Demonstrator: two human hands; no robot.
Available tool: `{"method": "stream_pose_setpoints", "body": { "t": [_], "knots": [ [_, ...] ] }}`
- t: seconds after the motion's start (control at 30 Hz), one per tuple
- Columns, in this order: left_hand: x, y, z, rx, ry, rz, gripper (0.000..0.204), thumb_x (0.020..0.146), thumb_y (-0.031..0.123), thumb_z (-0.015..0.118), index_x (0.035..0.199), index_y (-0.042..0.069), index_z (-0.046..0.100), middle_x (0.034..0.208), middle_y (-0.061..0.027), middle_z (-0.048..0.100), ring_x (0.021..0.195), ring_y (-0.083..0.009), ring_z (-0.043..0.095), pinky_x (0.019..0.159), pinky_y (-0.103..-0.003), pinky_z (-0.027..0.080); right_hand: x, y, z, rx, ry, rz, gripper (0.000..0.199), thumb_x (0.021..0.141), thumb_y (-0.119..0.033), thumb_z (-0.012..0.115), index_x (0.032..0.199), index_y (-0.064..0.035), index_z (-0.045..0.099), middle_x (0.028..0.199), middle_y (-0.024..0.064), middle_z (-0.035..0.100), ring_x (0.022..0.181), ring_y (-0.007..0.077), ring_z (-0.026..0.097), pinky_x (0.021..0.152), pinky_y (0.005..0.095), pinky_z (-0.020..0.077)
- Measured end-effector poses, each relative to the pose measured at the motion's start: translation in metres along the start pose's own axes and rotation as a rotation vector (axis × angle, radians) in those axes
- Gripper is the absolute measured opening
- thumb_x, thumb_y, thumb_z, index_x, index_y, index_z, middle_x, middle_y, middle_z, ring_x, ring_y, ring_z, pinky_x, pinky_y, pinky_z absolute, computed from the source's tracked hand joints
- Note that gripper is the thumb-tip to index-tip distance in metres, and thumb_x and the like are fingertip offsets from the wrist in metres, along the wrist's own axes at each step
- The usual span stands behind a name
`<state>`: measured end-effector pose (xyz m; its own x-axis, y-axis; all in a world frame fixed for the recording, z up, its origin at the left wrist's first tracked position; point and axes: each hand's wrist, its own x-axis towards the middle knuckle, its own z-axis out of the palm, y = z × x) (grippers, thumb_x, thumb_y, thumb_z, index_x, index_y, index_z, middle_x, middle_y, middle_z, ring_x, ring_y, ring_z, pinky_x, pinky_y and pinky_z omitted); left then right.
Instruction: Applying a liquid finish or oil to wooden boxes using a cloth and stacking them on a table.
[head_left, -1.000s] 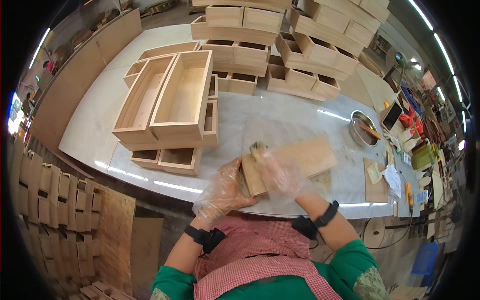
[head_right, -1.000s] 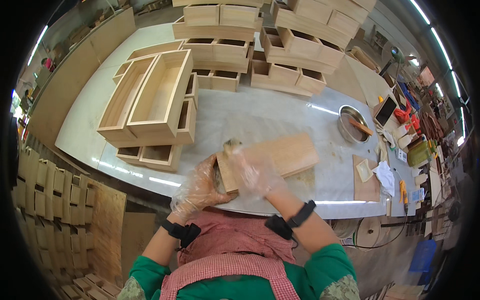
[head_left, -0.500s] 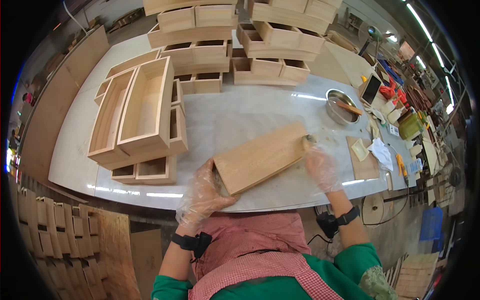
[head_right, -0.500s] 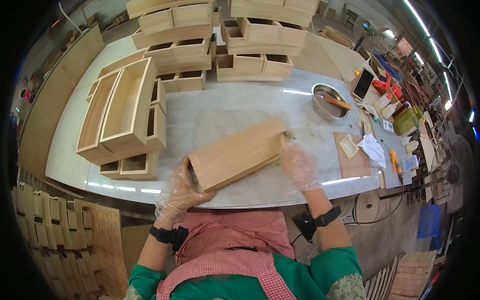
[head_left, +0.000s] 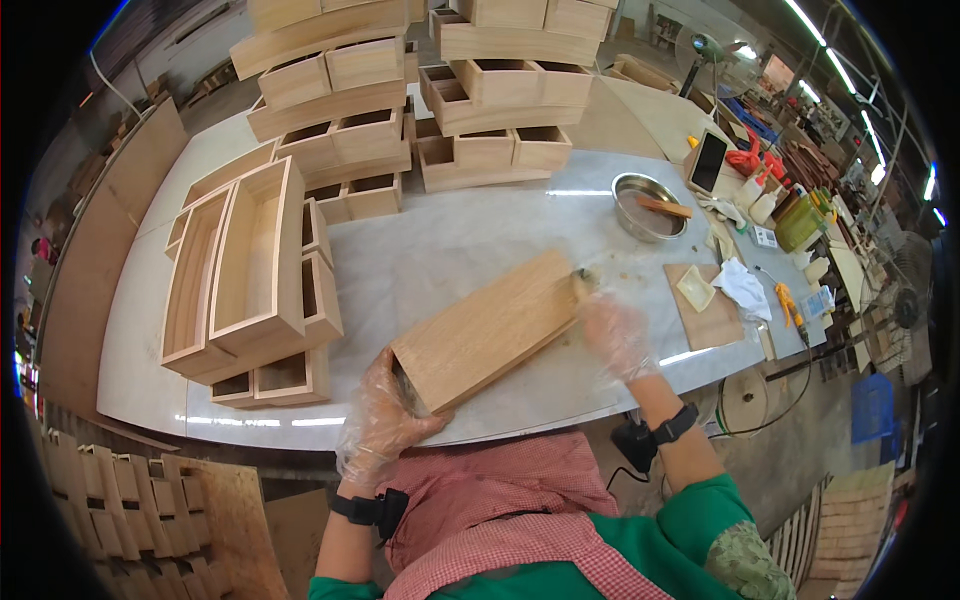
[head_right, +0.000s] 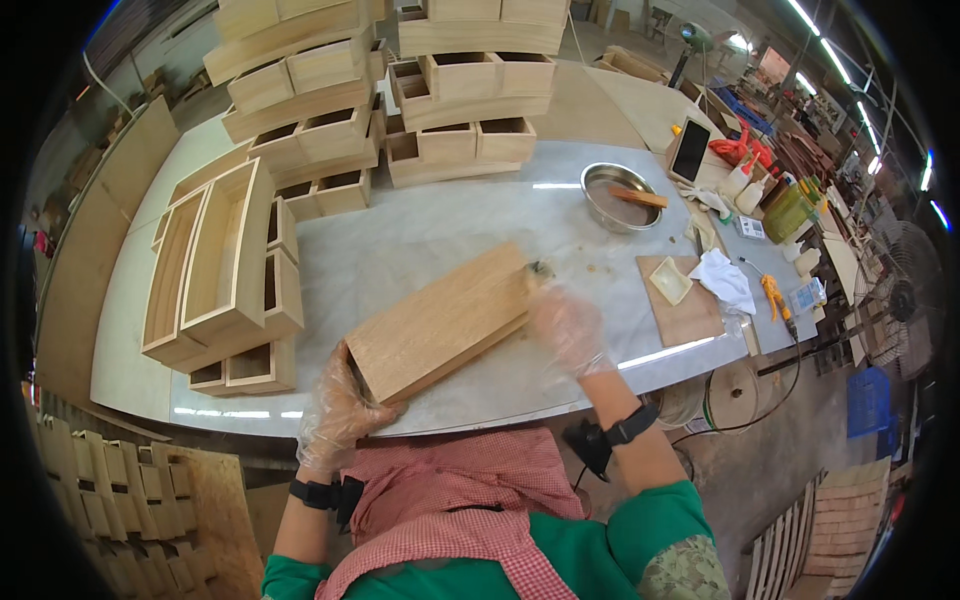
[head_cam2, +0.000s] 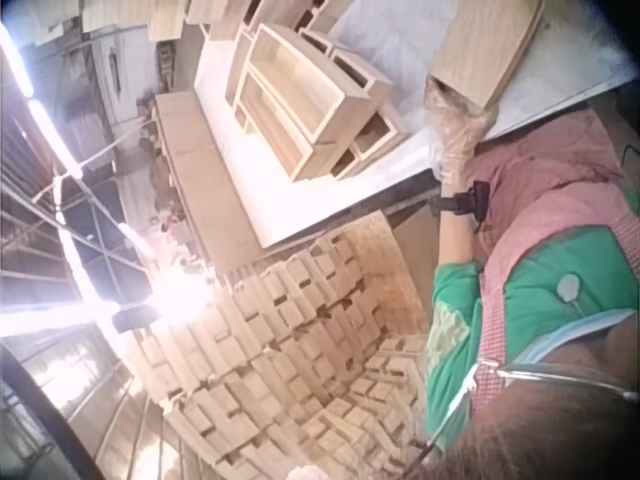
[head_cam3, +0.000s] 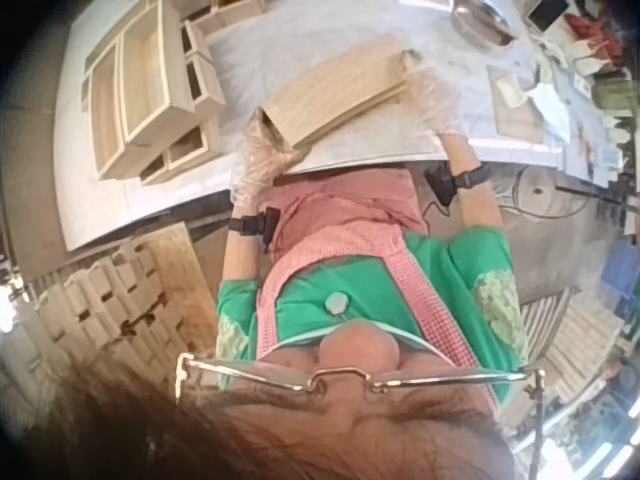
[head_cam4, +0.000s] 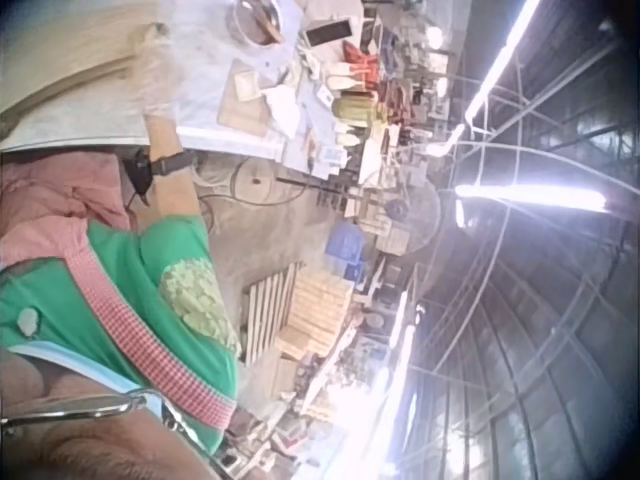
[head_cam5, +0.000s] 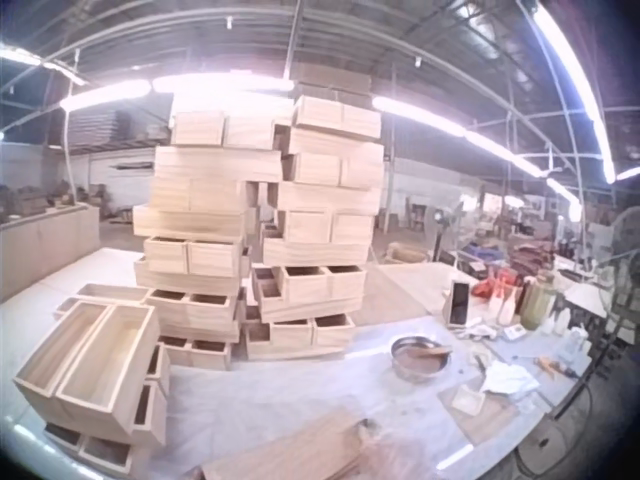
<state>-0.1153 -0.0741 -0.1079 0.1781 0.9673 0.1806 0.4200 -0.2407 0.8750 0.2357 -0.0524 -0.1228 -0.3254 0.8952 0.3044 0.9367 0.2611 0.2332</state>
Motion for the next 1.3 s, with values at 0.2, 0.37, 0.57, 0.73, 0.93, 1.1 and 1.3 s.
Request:
{"method": "stream_pose_setpoints", "body": {
  "t": [0.2,0.37,0.57,0.73,0.93,1.1,1.3],
  "knots": [
    [0.002,0.002,0.003,-0.037,0.001,0.001,0.086,0.054,0.026,0.091,0.128,-0.001,0.055,0.117,-0.0191,0.067,0.11,-0.0333,0.065,0.096,-0.04,0.052,0.017,-0.07,-0.067,0.261,0.034,-0.101,0.024,0.09,-0.013,0.058,0.112,-0.0055,0.063,0.083,0.0061,0.064,0.07,0.0206,0.064,0.058,0.0328,0.0512],
    [-0.001,0.001,0.004,-0.007,-0.026,-0.031,0.089,0.054,0.028,0.092,0.129,-0.001,0.054,0.116,-0.0196,0.067,0.11,-0.0332,0.065,0.096,-0.04,0.052,0.029,-0.008,0.007,0.087,0.227,-0.068,0.022,0.092,-0.013,0.057,0.112,-0.0084,0.064,0.084,0.0087,0.065,0.07,0.0252,0.066,0.058,0.0378,0.0517],
    [-0.001,0.0,0.0,0.038,-0.023,-0.049,0.092,0.053,0.029,0.093,0.13,-0.002,0.052,0.116,-0.0196,0.066,0.11,-0.0329,0.065,0.097,-0.04,0.052,0.024,-0.003,0.026,0.268,0.145,0.099,0.018,0.092,-0.016,0.057,0.107,-0.0095,0.064,0.086,0.0084,0.068,0.075,0.0309,0.068,0.059,0.0407,0.0528],
    [-0.005,0.0,0.0,0.036,-0.023,-0.031,0.089,0.054,0.027,0.093,0.129,-0.002,0.053,0.117,-0.0196,0.066,0.11,-0.0325,0.065,0.097,-0.04,0.051,0.076,0.01,0.032,0.144,-0.028,0.098,0.022,0.09,-0.018,0.059,0.11,-0.0099,0.065,0.092,0.0124,0.07,0.09,0.0282,0.069,0.074,0.0397,0.0562],
    [0.002,0.012,0.004,0.131,-0.015,-0.066,0.088,0.055,0.029,0.091,0.129,-0.001,0.053,0.118,-0.021,0.065,0.112,-0.0356,0.063,0.098,-0.042,0.051,0.038,0.035,0.069,-0.637,0.477,-0.181,0.028,0.095,-0.016,0.053,0.12,-0.0096,0.062,0.102,0.0144,0.068,0.096,0.0319,0.068,0.076,0.043,0.0561],
    [0.005,-0.002,0.005,0.208,0.027,0.032,0.088,0.057,0.032,0.09,0.129,-0.001,0.053,0.118,-0.0227,0.064,0.112,-0.0386,0.062,0.097,-0.042,0.051,-0.007,0.039,0.033,0.193,-0.005,0.156,0.042,0.095,-0.013,0.055,0.136,-0.0047,0.053,0.109,0.0157,0.063,0.094,0.0365,0.063,0.076,0.0467,0.0539],
    [-0.026,0.002,-0.007,0.358,-0.127,-0.397,0.135,0.06,0.043,0.091,0.16,0.002,0.01,0.159,-0.0275,0.026,0.149,-0.0401,0.024,0.123,-0.046,0.023,-0.013,0.028,0.038,0.132,-0.442,0.24,0.046,0.103,-0.022,0.046,0.145,-0.004,0.045,0.144,0.0173,0.048,0.14,0.0339,0.037,0.118,0.0519,0.0244]
  ]
}}
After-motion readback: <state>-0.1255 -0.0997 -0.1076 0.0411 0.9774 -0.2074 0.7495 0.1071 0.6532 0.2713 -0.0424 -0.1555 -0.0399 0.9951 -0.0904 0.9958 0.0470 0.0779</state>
